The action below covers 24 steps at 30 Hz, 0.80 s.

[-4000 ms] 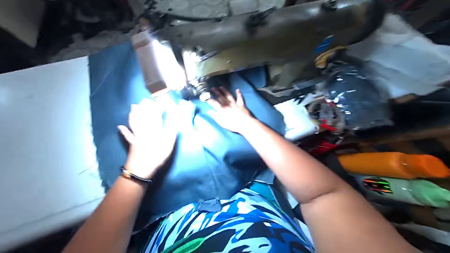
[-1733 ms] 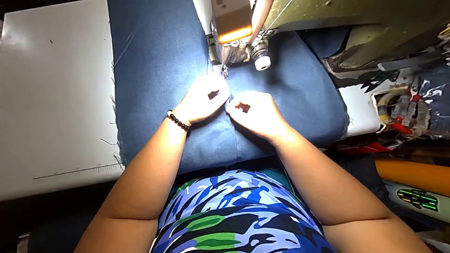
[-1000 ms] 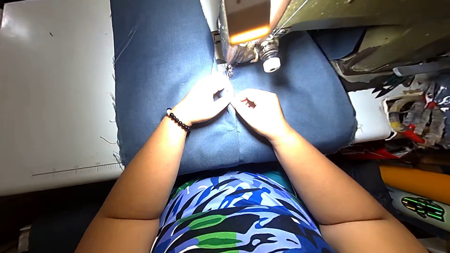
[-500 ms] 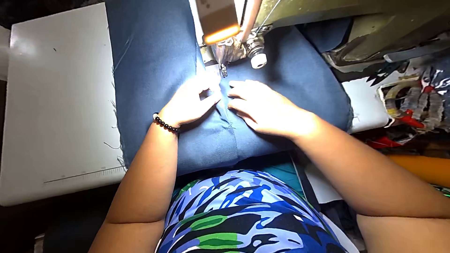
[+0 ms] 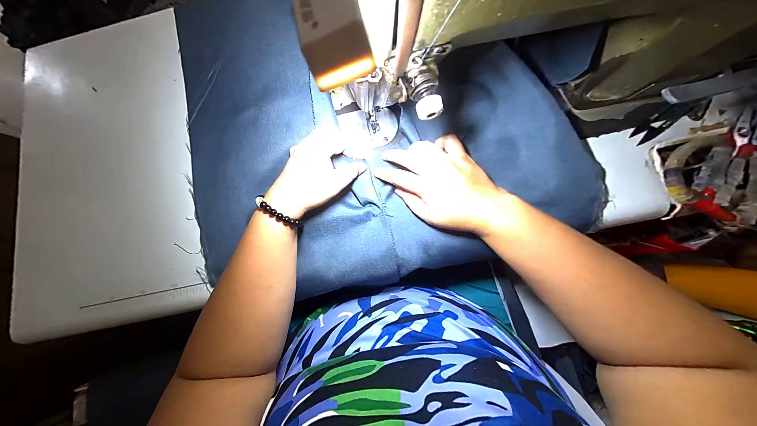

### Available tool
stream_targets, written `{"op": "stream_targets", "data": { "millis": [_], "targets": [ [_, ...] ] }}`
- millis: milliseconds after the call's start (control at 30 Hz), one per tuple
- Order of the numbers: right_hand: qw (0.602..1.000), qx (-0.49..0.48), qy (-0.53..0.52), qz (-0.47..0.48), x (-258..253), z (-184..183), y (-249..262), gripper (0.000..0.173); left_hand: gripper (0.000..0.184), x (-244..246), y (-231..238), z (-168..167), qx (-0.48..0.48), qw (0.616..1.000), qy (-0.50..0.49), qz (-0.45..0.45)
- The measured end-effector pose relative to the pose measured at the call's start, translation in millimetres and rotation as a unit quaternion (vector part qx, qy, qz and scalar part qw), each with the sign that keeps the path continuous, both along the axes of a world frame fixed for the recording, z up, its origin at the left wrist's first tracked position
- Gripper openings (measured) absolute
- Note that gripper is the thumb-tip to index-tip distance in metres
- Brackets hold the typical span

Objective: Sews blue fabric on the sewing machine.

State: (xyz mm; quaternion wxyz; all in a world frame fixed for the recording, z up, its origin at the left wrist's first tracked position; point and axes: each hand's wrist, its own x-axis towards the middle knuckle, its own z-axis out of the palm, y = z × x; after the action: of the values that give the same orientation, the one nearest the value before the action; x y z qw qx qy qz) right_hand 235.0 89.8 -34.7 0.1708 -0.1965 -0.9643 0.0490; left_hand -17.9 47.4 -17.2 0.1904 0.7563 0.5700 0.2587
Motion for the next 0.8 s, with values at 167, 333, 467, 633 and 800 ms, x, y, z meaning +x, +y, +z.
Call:
{"op": "stream_targets", "data": {
  "millis": [167, 333, 467, 633, 800],
  "targets": [
    [1.0, -0.016, -0.019, -0.012, -1, 2, 0, 0.045, 0.027, 6, 1, 0, -0.027, 0.999, 0.003, 0.031],
    [1.0, -0.027, -0.005, -0.007, 0, 1, 2, 0.045, 0.025, 15, 4, 0, -0.038, 0.998, 0.014, 0.047],
    [0.999, -0.032, -0.006, -0.005, 0, 1, 2, 0.044, 0.026, 18, 2, 0, -0.037, 0.997, 0.017, 0.063],
    [1.0, -0.024, 0.004, -0.002, 0, 0, 3, 0.043, 0.026, 22, 1, 1, -0.037, 0.997, 0.02, 0.072],
    [1.0, -0.025, 0.011, -0.005, 0, -1, 3, 0.043, 0.026, 27, 0, 0, -0.025, 0.995, 0.036, 0.089]
  ]
}}
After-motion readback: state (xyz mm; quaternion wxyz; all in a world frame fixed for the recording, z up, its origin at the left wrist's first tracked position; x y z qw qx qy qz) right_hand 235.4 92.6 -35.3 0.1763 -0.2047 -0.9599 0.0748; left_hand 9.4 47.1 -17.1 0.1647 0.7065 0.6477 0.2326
